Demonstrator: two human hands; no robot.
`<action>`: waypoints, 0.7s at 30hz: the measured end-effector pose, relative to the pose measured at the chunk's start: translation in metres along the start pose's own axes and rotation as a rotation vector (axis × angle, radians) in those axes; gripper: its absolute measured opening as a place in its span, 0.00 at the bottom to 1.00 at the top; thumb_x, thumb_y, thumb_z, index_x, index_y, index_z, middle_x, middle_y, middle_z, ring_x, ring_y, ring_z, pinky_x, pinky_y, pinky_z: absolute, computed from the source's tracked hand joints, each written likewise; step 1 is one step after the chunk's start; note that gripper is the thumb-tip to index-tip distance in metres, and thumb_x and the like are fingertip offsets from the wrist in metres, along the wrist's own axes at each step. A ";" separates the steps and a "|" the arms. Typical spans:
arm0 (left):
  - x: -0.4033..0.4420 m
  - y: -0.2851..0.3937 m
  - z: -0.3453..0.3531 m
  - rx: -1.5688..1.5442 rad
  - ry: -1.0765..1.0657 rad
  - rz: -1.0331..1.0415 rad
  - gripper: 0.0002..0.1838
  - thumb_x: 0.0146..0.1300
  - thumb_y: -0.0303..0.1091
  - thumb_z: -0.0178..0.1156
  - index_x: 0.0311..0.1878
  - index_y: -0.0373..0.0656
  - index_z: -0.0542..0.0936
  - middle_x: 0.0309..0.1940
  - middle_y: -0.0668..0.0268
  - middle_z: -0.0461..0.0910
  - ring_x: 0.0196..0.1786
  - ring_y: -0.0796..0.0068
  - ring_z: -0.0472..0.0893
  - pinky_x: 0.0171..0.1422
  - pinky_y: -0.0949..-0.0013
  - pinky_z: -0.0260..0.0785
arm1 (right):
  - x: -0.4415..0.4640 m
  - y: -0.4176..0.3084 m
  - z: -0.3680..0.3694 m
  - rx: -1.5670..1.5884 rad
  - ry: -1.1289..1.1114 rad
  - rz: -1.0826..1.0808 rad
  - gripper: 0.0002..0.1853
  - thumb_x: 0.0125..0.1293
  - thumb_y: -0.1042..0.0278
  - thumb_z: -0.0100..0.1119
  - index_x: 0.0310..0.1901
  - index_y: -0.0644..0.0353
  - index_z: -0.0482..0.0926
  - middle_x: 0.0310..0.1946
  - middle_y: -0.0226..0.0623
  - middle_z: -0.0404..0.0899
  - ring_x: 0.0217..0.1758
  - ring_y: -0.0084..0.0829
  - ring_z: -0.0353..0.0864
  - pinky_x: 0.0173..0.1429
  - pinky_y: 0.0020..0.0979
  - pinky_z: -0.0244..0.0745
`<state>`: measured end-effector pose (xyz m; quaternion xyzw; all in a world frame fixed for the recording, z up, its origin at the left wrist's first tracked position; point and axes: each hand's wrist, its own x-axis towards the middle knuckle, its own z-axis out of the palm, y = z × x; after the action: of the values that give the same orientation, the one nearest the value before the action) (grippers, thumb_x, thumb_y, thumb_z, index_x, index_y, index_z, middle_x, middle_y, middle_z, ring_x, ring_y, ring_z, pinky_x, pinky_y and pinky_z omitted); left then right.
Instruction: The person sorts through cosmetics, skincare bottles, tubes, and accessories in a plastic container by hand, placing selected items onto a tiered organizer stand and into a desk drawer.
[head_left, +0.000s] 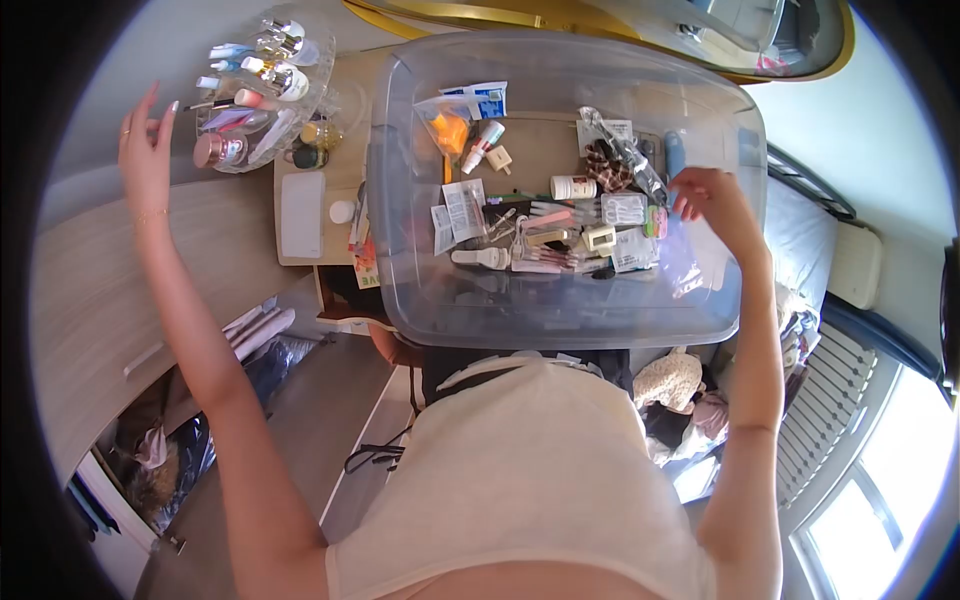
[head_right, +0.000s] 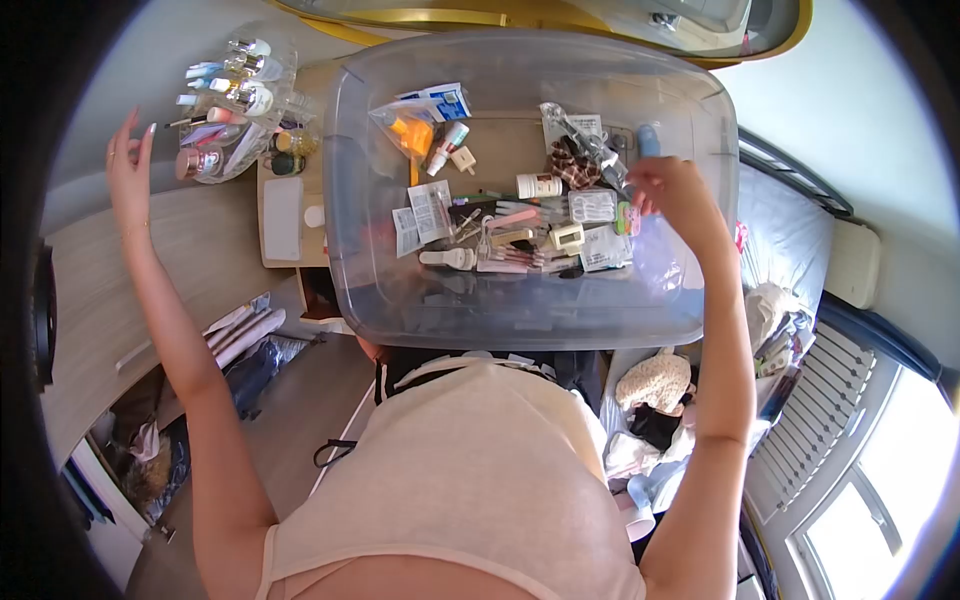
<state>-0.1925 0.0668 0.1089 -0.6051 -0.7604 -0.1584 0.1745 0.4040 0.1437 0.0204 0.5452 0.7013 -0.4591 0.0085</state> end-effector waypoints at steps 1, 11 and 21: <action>-0.006 0.020 -0.007 -0.057 0.030 -0.020 0.20 0.61 0.35 0.58 0.57 0.49 0.73 0.46 0.63 0.76 0.35 0.73 0.75 0.41 0.71 0.69 | 0.003 0.009 0.008 -0.009 -0.157 0.020 0.07 0.61 0.77 0.48 0.36 0.67 0.78 0.24 0.37 0.79 0.27 0.23 0.78 0.31 0.22 0.72; -0.105 0.172 -0.021 -0.544 -0.103 -0.011 0.14 0.61 0.23 0.53 0.50 0.42 0.78 0.46 0.63 0.76 0.42 0.76 0.76 0.42 0.74 0.68 | 0.039 0.036 0.171 -0.575 -0.414 -0.332 0.11 0.59 0.63 0.54 0.38 0.60 0.77 0.37 0.44 0.78 0.45 0.42 0.77 0.48 0.39 0.73; -0.172 0.209 -0.030 -0.824 -0.335 -0.249 0.11 0.61 0.19 0.53 0.45 0.38 0.79 0.36 0.63 0.78 0.32 0.78 0.77 0.39 0.77 0.69 | 0.046 0.045 0.171 -0.589 -0.387 -0.392 0.20 0.57 0.73 0.51 0.52 0.60 0.63 0.32 0.48 0.77 0.38 0.46 0.79 0.42 0.41 0.74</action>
<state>0.0488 -0.0499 0.0627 -0.5456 -0.7185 -0.3673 -0.2261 0.3364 0.0657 -0.1308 0.2789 0.8791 -0.3254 0.2086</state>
